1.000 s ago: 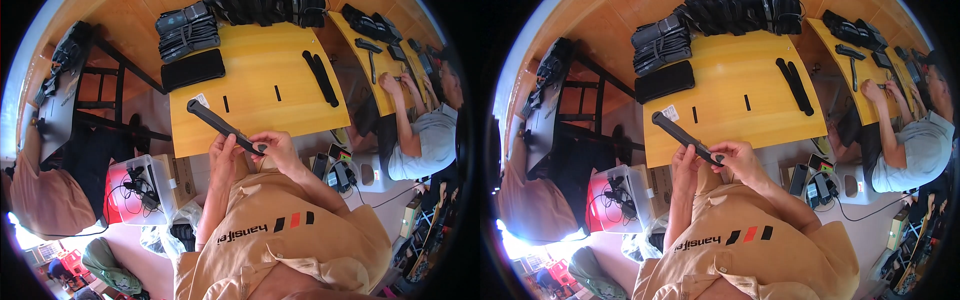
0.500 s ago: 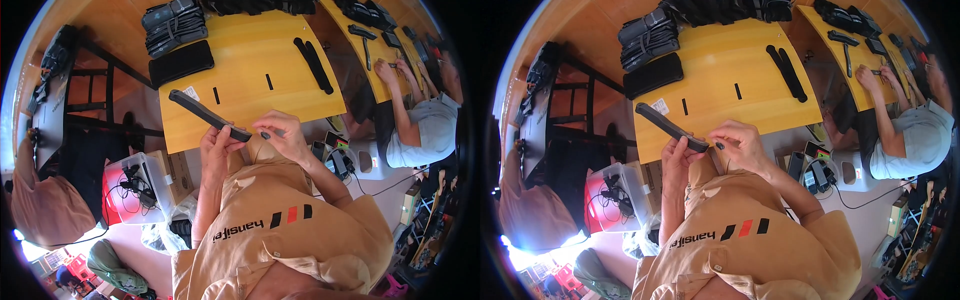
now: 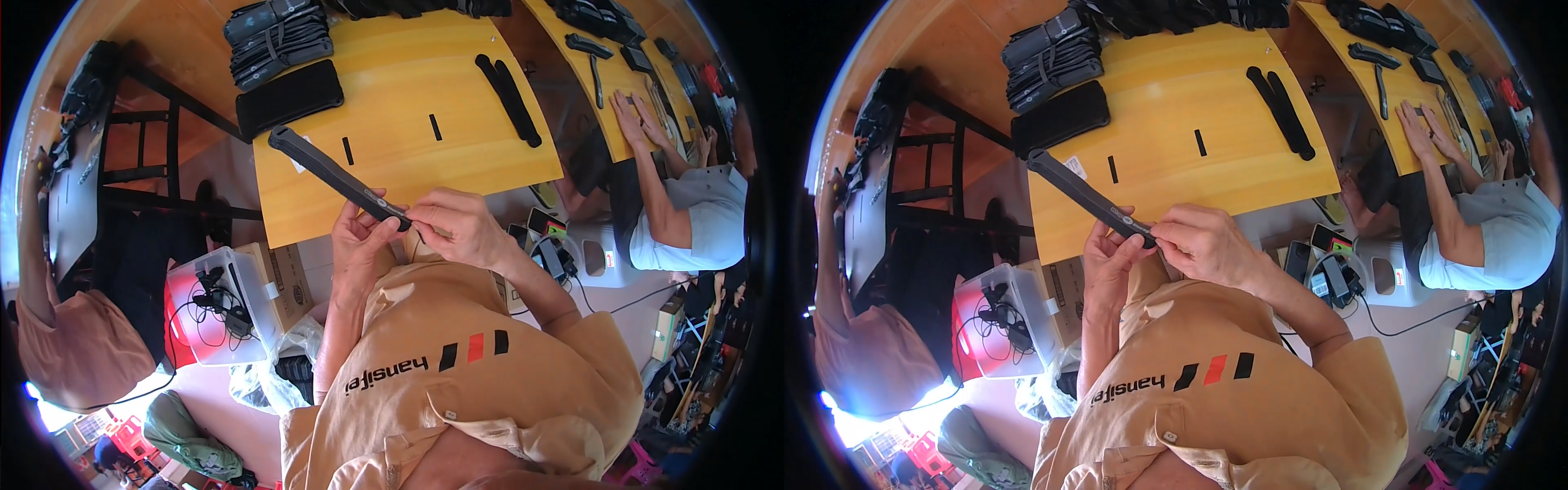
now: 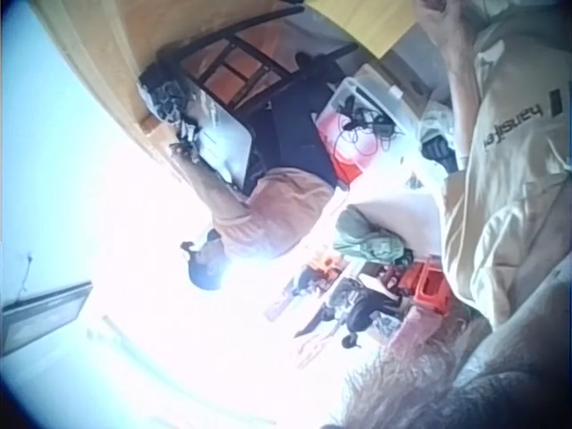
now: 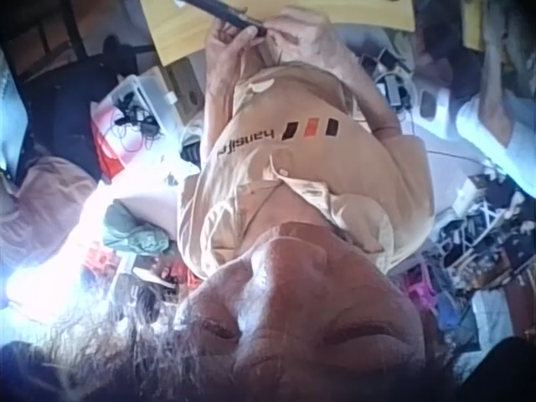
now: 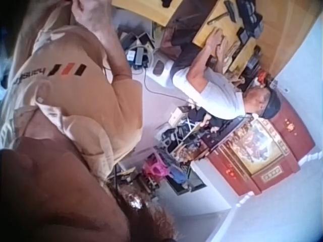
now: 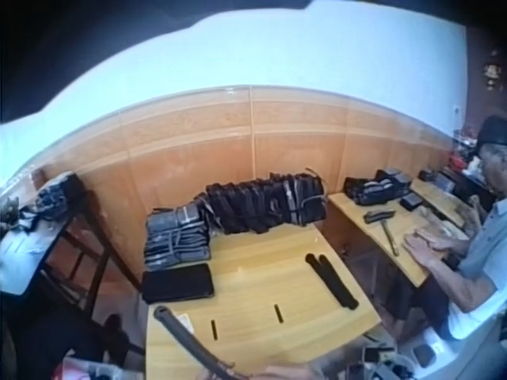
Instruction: Assembling black textile straps by attaching labels and organizing them into stacks.
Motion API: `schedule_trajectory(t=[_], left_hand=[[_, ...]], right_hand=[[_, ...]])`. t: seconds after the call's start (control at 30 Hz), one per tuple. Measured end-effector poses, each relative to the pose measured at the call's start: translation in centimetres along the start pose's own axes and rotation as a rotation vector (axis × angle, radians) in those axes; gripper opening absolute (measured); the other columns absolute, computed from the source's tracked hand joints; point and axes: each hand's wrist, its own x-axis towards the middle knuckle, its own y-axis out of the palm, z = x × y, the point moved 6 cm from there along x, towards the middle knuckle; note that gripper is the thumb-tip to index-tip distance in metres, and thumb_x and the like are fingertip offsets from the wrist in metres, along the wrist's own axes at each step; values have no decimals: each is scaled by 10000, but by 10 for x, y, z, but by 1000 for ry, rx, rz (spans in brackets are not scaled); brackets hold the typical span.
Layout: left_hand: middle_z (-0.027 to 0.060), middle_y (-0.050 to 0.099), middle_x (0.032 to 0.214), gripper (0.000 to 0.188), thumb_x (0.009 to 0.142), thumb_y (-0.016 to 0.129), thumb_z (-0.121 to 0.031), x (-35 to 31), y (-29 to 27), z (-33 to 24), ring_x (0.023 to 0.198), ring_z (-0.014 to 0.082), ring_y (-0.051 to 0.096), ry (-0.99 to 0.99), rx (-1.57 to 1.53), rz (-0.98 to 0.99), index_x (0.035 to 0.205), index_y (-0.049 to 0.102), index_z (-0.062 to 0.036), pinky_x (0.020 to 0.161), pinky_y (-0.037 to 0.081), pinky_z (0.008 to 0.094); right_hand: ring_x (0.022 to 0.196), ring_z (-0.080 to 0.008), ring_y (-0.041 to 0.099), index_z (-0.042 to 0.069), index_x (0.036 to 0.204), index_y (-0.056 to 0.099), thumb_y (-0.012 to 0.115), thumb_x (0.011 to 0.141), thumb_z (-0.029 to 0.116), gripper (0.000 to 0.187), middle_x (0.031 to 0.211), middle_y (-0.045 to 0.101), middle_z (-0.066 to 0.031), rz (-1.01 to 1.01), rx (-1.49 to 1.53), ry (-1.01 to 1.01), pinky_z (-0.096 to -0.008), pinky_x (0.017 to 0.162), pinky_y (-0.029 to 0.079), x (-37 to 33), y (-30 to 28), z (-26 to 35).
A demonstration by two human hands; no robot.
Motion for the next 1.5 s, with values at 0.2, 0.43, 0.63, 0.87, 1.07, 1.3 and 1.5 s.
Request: schedule_trajectory(t=[0.2,0.43,0.63,0.87,1.07,1.3,1.5], left_hand=[[172,635,967,469,765,683,-25,0,0,3,871,191,635,1,-3,34,1173,454,5,765,517,283],[119,629,935,500,761,692,-53,-2,0,-2,852,164,621,11,78,39,1188,445,27,742,519,279],[90,618,921,499,768,681,-71,-3,-1,2,847,154,614,-11,99,65,1196,447,36,753,517,278],[81,612,919,447,791,618,-24,0,-3,4,852,147,608,-35,110,19,1200,448,31,754,511,272],[87,617,915,459,792,650,-49,1,-5,5,826,140,609,-92,180,151,1195,443,27,711,515,261],[77,612,912,479,769,662,-50,0,-1,2,842,153,621,-155,136,186,1194,460,37,742,532,271],[71,609,899,482,777,663,-57,-2,-2,7,815,141,615,-172,51,162,1204,458,31,749,525,271]], right_hand=[[624,-247,566,13,801,616,629,692,-13,113,746,566,-81,54,-49,-54,-331,528,470,0,0,0],[598,-232,569,-6,814,601,608,685,-83,150,729,568,-100,58,15,35,-296,500,449,-2,5,-5],[599,-235,563,-6,825,595,583,707,-77,139,728,547,-113,99,206,264,-275,515,449,-4,12,-20],[614,-249,562,-7,805,583,597,668,-75,154,758,547,-99,-12,-128,-64,-310,506,455,-4,10,3],[624,-255,553,-1,797,563,599,664,-69,154,753,540,-94,66,-157,-87,-332,497,445,-10,13,-2],[636,-259,546,11,813,562,584,690,-72,150,739,527,-89,97,-97,-60,-339,517,437,-6,8,0],[629,-262,541,11,796,553,595,685,-71,144,736,524,-88,96,-62,-61,-341,518,435,-6,10,1]])
